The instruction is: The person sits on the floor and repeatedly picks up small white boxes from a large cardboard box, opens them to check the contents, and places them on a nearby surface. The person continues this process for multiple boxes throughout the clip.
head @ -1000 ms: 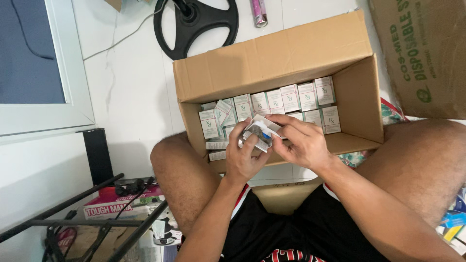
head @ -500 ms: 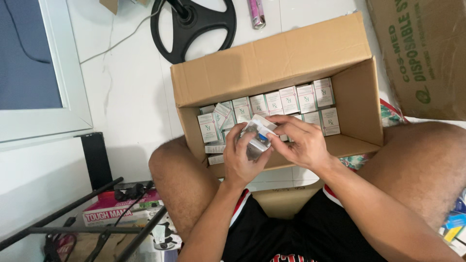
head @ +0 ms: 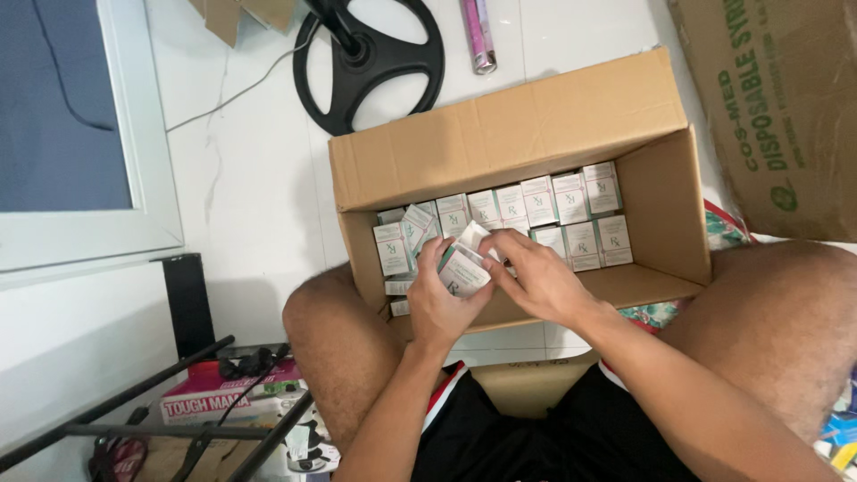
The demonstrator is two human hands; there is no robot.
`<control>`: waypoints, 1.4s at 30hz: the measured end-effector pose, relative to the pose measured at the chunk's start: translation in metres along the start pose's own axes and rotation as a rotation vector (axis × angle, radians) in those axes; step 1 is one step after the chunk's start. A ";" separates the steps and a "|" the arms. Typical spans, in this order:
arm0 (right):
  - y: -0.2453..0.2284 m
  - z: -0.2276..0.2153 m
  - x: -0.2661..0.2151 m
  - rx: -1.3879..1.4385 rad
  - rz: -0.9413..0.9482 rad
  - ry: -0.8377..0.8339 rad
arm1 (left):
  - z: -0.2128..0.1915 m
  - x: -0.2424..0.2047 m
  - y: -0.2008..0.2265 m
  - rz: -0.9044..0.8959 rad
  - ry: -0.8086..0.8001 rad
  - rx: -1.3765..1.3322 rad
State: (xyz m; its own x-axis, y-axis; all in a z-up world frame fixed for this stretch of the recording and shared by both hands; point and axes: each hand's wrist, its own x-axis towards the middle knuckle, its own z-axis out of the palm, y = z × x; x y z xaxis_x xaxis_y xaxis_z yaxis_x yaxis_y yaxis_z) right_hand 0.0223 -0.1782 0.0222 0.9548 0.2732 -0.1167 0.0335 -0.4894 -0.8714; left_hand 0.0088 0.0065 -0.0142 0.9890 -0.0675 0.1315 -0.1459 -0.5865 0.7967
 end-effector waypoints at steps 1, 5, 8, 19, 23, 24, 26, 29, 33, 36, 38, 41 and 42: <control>0.001 0.002 0.000 0.001 -0.013 0.002 | -0.001 0.000 0.000 0.014 0.015 0.011; 0.004 0.010 -0.002 0.052 0.117 0.018 | -0.005 0.002 0.004 0.027 0.020 0.014; 0.006 0.014 -0.005 0.154 0.175 0.094 | -0.001 0.001 0.008 -0.054 0.002 0.006; 0.009 0.016 -0.014 0.266 0.165 0.108 | -0.003 -0.008 0.006 0.213 0.002 -0.009; 0.008 0.017 -0.020 0.134 0.141 0.118 | 0.000 -0.012 0.006 0.212 0.006 -0.004; 0.009 0.016 -0.020 0.104 0.123 0.124 | 0.000 -0.012 0.007 0.216 0.005 -0.008; 0.009 0.015 -0.020 0.036 0.084 0.195 | -0.002 -0.013 0.009 0.223 -0.005 -0.011; 0.007 0.017 -0.017 0.054 -0.049 0.246 | -0.007 -0.011 0.010 0.237 0.034 -0.023; 0.004 0.013 -0.024 -0.019 -0.197 0.224 | -0.002 -0.013 0.012 0.249 0.058 -0.028; -0.001 0.014 -0.023 -0.007 -0.187 0.219 | -0.003 -0.013 0.009 0.254 0.068 -0.018; -0.004 0.014 -0.023 0.031 -0.192 0.218 | -0.004 -0.014 0.008 0.244 0.060 -0.028; -0.006 0.012 -0.021 0.073 -0.210 0.236 | -0.005 -0.013 0.007 0.232 0.031 -0.039; -0.007 0.012 -0.020 0.086 -0.214 0.248 | -0.005 -0.012 0.007 0.229 0.035 -0.030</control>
State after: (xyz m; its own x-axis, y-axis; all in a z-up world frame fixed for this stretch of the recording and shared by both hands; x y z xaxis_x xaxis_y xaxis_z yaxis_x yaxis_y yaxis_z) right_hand -0.0010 -0.1703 0.0246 0.9720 0.1471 0.1831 0.2256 -0.3681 -0.9020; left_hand -0.0038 0.0074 -0.0069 0.9286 -0.1678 0.3310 -0.3678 -0.5350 0.7606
